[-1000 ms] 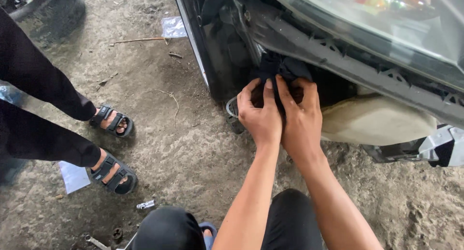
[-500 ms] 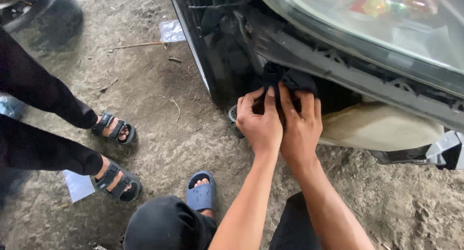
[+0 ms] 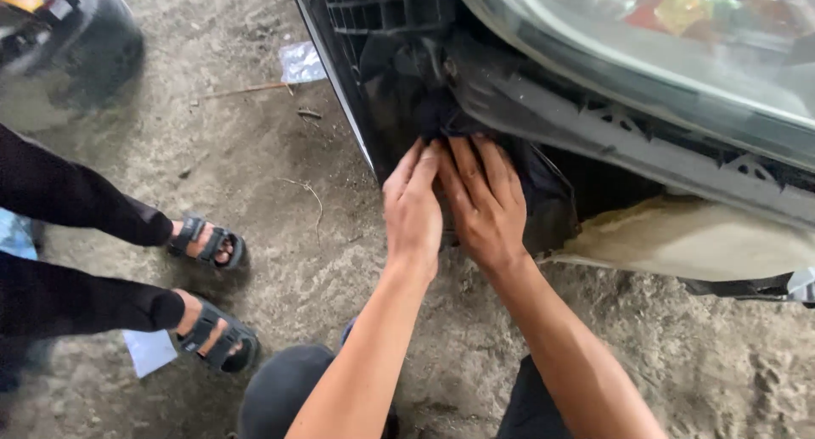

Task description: The person wipes the front headlight and surrounding areas of a car with a dark cloth. They clean the headlight lens, the inner fender area, and the lower front bumper section.

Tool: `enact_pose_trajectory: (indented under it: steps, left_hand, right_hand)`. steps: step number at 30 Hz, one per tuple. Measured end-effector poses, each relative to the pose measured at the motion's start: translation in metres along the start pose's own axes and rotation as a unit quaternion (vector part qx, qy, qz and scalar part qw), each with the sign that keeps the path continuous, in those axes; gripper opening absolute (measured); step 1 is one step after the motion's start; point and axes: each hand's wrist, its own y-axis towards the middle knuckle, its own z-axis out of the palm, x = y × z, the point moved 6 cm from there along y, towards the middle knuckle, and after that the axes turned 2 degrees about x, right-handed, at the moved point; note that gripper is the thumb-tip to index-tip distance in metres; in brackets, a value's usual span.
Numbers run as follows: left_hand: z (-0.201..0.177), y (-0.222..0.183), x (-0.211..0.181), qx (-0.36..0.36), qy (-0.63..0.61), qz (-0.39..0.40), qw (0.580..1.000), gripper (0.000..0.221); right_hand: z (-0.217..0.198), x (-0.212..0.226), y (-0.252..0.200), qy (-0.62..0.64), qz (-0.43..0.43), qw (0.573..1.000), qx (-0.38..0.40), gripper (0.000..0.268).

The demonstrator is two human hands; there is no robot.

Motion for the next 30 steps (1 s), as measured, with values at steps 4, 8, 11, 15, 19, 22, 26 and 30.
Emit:
enact_pose_trajectory:
  steps: [4, 8, 11, 15, 19, 22, 26, 30]
  left_hand:
    - [0.005, -0.021, -0.007, 0.071, -0.015, -0.075, 0.995, 0.058]
    - [0.005, -0.022, -0.001, 0.084, -0.056, -0.097, 0.99, 0.056]
    - [0.011, -0.031, -0.016, 0.066, -0.08, -0.128, 0.986, 0.058]
    - [0.013, -0.028, -0.019, 0.014, -0.104, -0.133, 0.986, 0.066]
    - [-0.005, -0.032, -0.015, -0.071, -0.058, -0.121, 0.988, 0.079]
    - [-0.007, -0.03, -0.029, -0.091, -0.084, -0.112, 0.986, 0.08]
    - [-0.014, -0.032, -0.024, -0.102, -0.079, -0.094, 0.987, 0.079]
    - [-0.006, -0.035, -0.027, -0.094, -0.099, -0.103, 0.985, 0.079]
  right_hand:
    - [0.002, 0.003, -0.012, 0.033, -0.006, 0.999, 0.039, 0.035]
    - [-0.011, 0.013, 0.006, -0.001, -0.019, 1.0, 0.02, 0.03]
    - [-0.012, 0.016, 0.024, -0.034, -0.043, 0.998, 0.013, 0.03]
    - [-0.002, 0.013, 0.029, -0.074, -0.081, 0.994, 0.005, 0.031]
    - [0.014, -0.002, -0.016, -0.083, -0.111, 0.99, 0.042, 0.035]
    - [0.036, -0.009, -0.018, -0.104, -0.139, 0.983, 0.057, 0.036]
    - [0.034, 0.01, 0.025, -0.205, -0.174, 0.963, 0.032, 0.037]
    - [0.044, 0.013, 0.009, -0.189, -0.148, 0.967, 0.079, 0.027]
